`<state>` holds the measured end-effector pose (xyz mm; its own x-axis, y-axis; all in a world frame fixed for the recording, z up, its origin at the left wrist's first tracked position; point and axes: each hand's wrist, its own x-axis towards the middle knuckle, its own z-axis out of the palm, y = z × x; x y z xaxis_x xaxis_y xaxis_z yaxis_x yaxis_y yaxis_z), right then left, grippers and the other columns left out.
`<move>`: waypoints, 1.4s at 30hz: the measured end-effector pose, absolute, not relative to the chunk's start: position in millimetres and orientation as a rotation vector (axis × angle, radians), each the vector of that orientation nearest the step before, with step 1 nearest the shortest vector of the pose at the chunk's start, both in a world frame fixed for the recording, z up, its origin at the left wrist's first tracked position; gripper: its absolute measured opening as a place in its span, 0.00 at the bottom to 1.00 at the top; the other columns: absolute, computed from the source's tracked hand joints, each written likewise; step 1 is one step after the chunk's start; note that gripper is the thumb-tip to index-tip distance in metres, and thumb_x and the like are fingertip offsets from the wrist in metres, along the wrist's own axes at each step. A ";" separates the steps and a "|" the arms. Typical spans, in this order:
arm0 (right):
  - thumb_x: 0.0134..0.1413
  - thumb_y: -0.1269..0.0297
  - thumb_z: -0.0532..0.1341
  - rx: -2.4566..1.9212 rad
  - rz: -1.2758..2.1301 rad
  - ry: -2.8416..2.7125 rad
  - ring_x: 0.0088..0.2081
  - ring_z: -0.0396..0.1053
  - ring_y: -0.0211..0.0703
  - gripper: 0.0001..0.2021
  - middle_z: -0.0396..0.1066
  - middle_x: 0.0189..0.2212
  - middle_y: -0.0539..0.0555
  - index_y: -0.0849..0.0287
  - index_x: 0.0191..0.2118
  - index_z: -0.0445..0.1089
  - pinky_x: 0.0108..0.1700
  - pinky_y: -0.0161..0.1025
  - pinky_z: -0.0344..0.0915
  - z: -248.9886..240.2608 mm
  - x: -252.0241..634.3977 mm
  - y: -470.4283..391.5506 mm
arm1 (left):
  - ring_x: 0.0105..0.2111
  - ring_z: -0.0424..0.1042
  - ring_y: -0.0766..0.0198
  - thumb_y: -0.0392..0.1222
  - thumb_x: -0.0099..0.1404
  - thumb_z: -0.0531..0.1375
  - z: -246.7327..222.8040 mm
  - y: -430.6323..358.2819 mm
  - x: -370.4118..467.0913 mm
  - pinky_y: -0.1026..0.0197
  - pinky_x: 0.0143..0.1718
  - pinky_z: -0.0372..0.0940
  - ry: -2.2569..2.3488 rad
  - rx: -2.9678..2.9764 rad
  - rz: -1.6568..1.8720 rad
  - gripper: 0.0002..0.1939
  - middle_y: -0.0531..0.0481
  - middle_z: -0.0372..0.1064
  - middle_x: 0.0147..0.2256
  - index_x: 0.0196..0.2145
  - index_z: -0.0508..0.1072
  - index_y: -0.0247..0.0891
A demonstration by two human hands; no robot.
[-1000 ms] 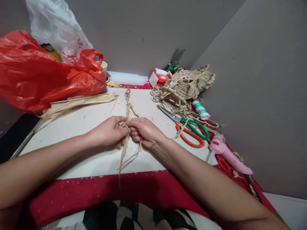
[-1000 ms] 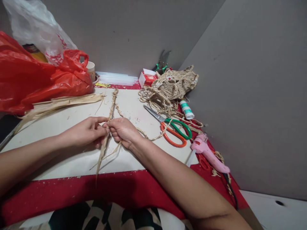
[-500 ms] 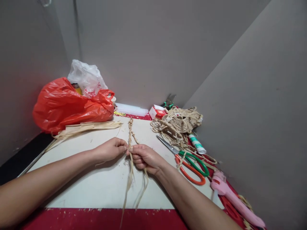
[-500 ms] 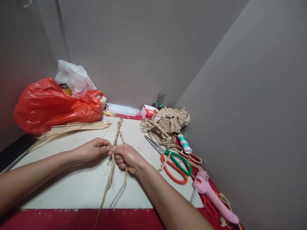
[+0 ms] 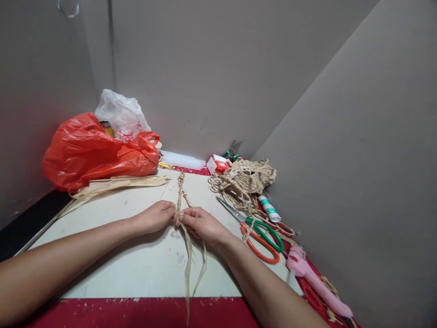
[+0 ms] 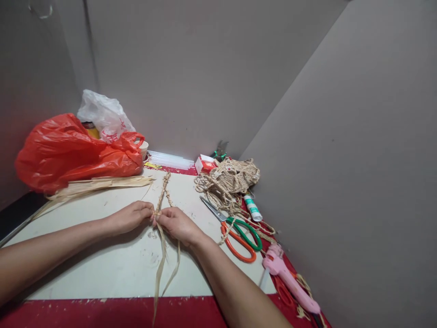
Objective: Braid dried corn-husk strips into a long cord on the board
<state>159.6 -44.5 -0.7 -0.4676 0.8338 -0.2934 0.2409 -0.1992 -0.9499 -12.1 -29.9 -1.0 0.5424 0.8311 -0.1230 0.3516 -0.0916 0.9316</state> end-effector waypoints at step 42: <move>0.56 0.46 0.50 -1.463 1.442 -1.803 0.15 0.49 0.30 0.22 0.55 0.14 0.45 0.60 0.23 0.59 0.18 0.31 0.47 9.3 147.4 -49.5 | 0.11 0.40 0.76 0.42 0.50 0.61 -6.2 -33.3 -14.6 0.65 0.14 0.34 0.822 1.142 0.601 0.11 0.62 0.46 0.10 0.19 0.61 0.38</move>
<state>147.4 -49.5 9.3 -0.3681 0.8867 -0.2796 0.4681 -0.0831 -0.8798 -14.6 -33.3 -6.2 0.5755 0.7769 -0.2553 -0.0078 0.3174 0.9483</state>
